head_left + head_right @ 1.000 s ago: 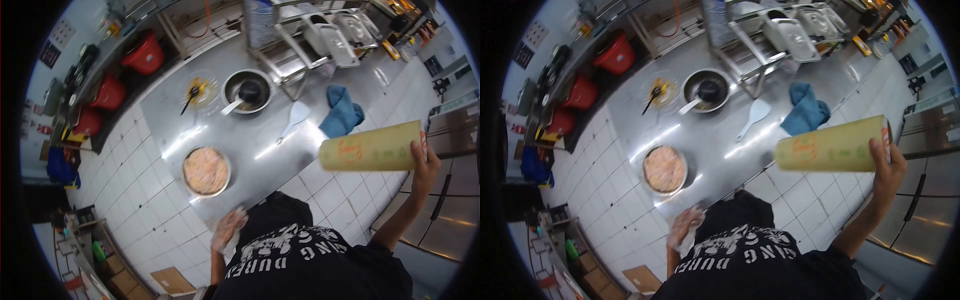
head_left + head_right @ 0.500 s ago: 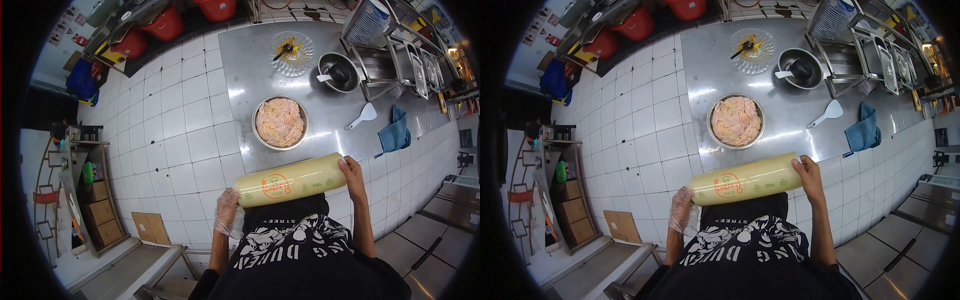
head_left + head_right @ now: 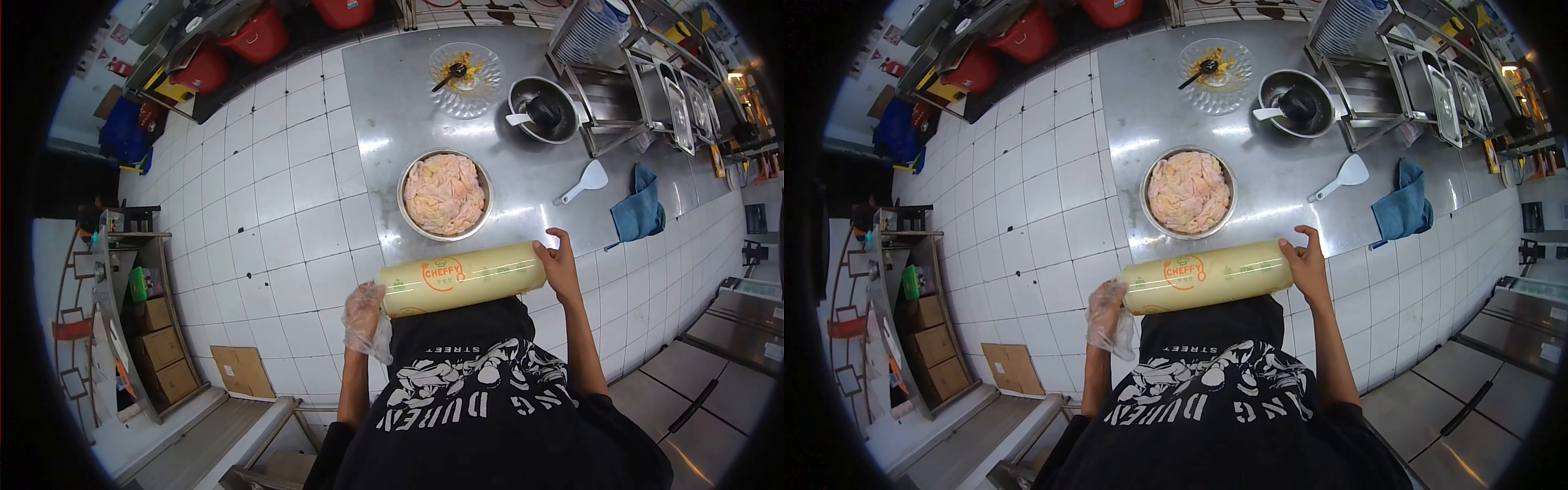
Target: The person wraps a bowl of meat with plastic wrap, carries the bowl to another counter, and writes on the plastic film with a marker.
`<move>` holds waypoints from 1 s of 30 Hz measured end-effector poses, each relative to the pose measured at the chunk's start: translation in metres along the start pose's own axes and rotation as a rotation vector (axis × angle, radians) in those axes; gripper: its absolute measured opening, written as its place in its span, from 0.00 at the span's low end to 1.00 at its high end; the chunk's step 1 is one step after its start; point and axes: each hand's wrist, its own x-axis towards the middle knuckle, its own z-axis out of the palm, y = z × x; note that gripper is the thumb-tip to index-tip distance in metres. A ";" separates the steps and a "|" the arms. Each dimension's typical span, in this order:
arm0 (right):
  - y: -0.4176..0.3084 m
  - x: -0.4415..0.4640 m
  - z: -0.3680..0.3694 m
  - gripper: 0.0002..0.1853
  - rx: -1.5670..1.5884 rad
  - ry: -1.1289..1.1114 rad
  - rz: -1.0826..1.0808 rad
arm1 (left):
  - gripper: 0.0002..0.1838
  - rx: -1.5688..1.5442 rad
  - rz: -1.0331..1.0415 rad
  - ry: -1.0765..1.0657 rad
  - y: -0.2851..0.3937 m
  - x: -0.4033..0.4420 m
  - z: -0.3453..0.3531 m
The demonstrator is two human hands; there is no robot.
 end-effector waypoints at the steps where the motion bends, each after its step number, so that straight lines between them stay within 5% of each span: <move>1: 0.000 0.000 -0.002 0.27 0.024 -0.026 -0.033 | 0.19 0.049 -0.011 0.023 0.001 0.006 -0.001; 4: 0.001 0.001 -0.005 0.30 0.029 -0.125 -0.148 | 0.21 -0.294 -0.046 0.115 0.007 0.008 0.000; 7: 0.001 0.000 -0.008 0.32 -0.098 -0.187 -0.206 | 0.22 -0.479 -0.012 -0.060 -0.005 0.011 -0.011; 13: -0.029 0.031 0.011 0.31 -0.289 -0.004 -0.002 | 0.24 -0.191 -0.074 -0.018 0.036 0.008 -0.001; 17: -0.038 0.030 -0.002 0.33 -0.063 -0.265 0.163 | 0.26 -0.316 -0.049 -0.073 0.016 0.014 -0.007; 21: -0.028 0.025 -0.015 0.38 -0.254 -0.455 -0.057 | 0.26 -0.257 -0.020 -0.099 0.019 0.006 -0.005; 27: -0.057 0.038 0.005 0.35 -0.615 -0.210 0.048 | 0.23 -0.179 -0.056 -0.041 0.027 0.017 0.000; 30: -0.059 0.022 0.018 0.27 -0.891 0.027 -0.335 | 0.22 -0.250 -0.058 -0.053 0.024 0.014 -0.004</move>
